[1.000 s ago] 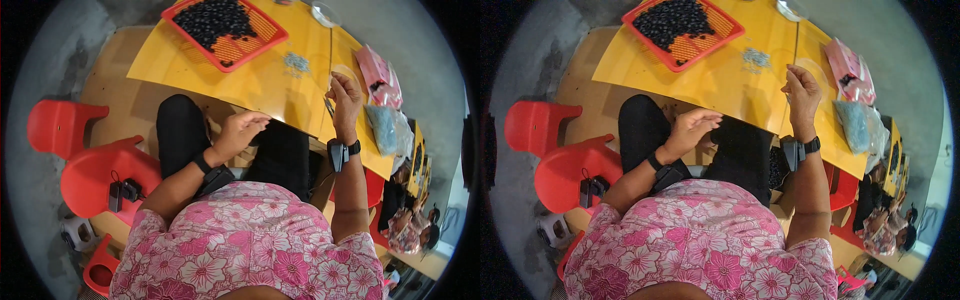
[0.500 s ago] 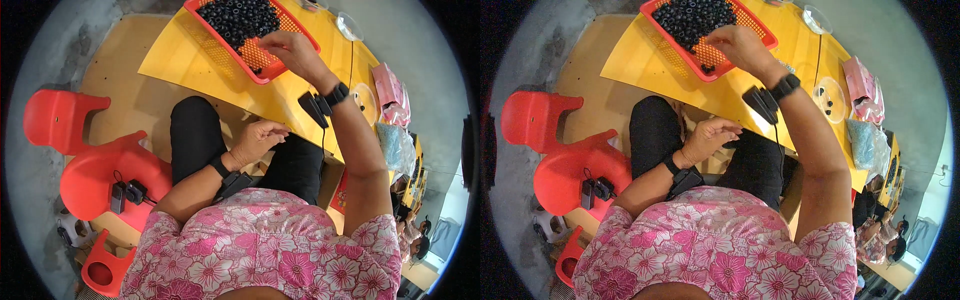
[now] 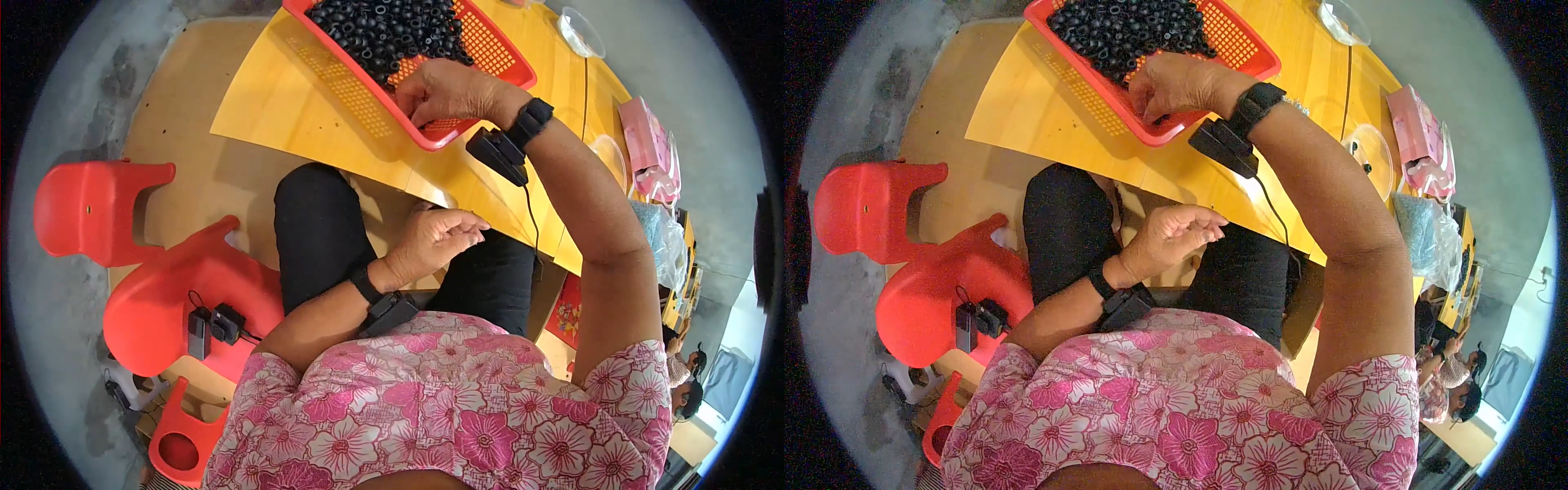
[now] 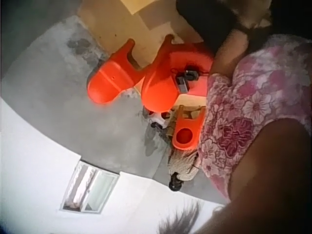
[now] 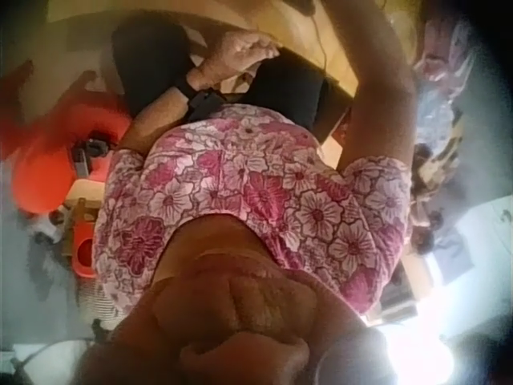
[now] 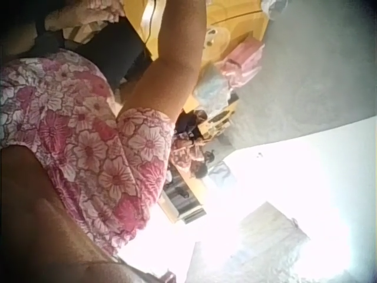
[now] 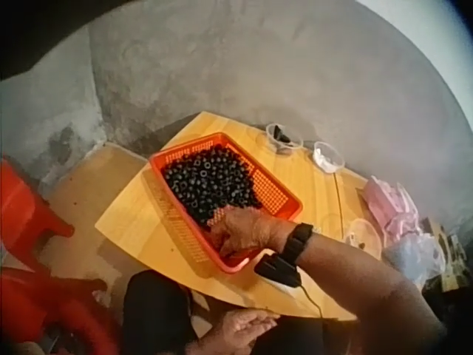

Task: The worker is assembling small plastic or rubber components, inserting pins or small parts into black circular bases.

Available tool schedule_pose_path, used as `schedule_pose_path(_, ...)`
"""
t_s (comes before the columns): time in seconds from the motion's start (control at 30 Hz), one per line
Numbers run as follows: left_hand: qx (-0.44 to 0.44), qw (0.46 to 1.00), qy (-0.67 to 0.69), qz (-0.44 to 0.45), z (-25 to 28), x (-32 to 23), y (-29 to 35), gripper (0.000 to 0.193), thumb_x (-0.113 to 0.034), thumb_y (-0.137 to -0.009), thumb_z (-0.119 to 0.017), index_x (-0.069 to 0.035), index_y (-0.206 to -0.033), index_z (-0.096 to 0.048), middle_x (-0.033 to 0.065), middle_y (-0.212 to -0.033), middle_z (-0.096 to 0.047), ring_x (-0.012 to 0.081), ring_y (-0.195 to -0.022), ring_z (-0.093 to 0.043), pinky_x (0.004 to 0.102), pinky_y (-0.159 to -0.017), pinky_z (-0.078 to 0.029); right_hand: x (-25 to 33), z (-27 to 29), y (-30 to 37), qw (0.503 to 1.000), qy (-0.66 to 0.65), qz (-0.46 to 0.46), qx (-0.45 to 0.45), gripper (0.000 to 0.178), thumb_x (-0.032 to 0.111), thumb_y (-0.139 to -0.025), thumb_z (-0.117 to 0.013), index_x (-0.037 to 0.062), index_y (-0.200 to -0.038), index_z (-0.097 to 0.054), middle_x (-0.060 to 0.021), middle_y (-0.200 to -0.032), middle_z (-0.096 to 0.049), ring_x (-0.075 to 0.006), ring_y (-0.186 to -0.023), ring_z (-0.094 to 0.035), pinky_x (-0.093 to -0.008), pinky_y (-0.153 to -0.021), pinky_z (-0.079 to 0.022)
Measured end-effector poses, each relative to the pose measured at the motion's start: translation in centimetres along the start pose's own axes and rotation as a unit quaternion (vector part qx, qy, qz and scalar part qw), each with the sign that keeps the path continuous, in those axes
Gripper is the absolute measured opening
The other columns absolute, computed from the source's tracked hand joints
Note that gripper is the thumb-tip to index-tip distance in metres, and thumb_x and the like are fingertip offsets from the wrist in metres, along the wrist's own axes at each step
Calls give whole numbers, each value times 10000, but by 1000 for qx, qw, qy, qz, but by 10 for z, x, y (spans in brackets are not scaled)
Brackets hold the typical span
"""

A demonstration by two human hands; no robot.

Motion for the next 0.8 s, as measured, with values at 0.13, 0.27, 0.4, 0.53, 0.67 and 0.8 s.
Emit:
schedule_pose_path(0.13,-5,1000,-6,12,-1,-3,1,178,-54,-857,-577,30,-1009,-615,86,-904,-673,124,-825,-650,237,-760,-508,-4,2,4,994,99,-19,32,122,51,-685,-656,30,-804,-639,-85,-671,-633,-203,-625,-599,-307,-593,-469)
schedule_pose_path(0.27,10,1000,-5,25,2,0,1,188,-41,-875,-561,36,-1042,-596,82,-939,-651,131,-874,-632,245,-791,-497,2,14,0,971,187,-42,-145,116,38,-712,-642,40,-827,-645,-105,-780,-629,-247,-742,-623,-313,-672,-492)
schedule_pose_path(0.4,-15,1000,-2,11,0,1,0,173,-43,-853,-574,30,-1003,-617,99,-882,-676,137,-822,-660,247,-753,-515,4,12,-14,951,146,58,-266,272,11,-746,-640,70,-1011,-624,-85,-1020,-599,-249,-937,-599,-298,-844,-493)
schedule_pose_path(0.53,-13,1000,2,-4,1,1,-2,175,-29,-842,-574,31,-1002,-616,105,-862,-677,146,-809,-666,253,-746,-519,-4,2,-25,963,165,83,-198,379,-44,-714,-615,93,-1067,-610,-76,-1055,-574,-252,-964,-583,-300,-879,-482)
schedule_pose_path(0.67,-7,1000,-12,1,4,-2,-1,178,-16,-835,-572,29,-1003,-614,99,-849,-678,147,-811,-666,250,-742,-519,-11,3,-21,979,100,47,-171,348,-52,-693,-613,83,-1013,-634,-79,-994,-589,-250,-933,-589,-305,-848,-486)
schedule_pose_path(0.8,-12,1000,-9,9,3,1,0,171,-13,-836,-569,23,-996,-620,96,-848,-680,138,-809,-663,243,-739,-515,-21,7,-9,987,115,33,-104,206,0,-688,-653,61,-883,-670,-84,-878,-604,-237,-862,-601,-308,-771,-489)
Point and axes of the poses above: each hand's wrist, its own y-axis away from the middle knuckle, its own z-axis out of the back of the hand, x = y × z, the point moved 2 cm from there along -y, towards the middle knuckle
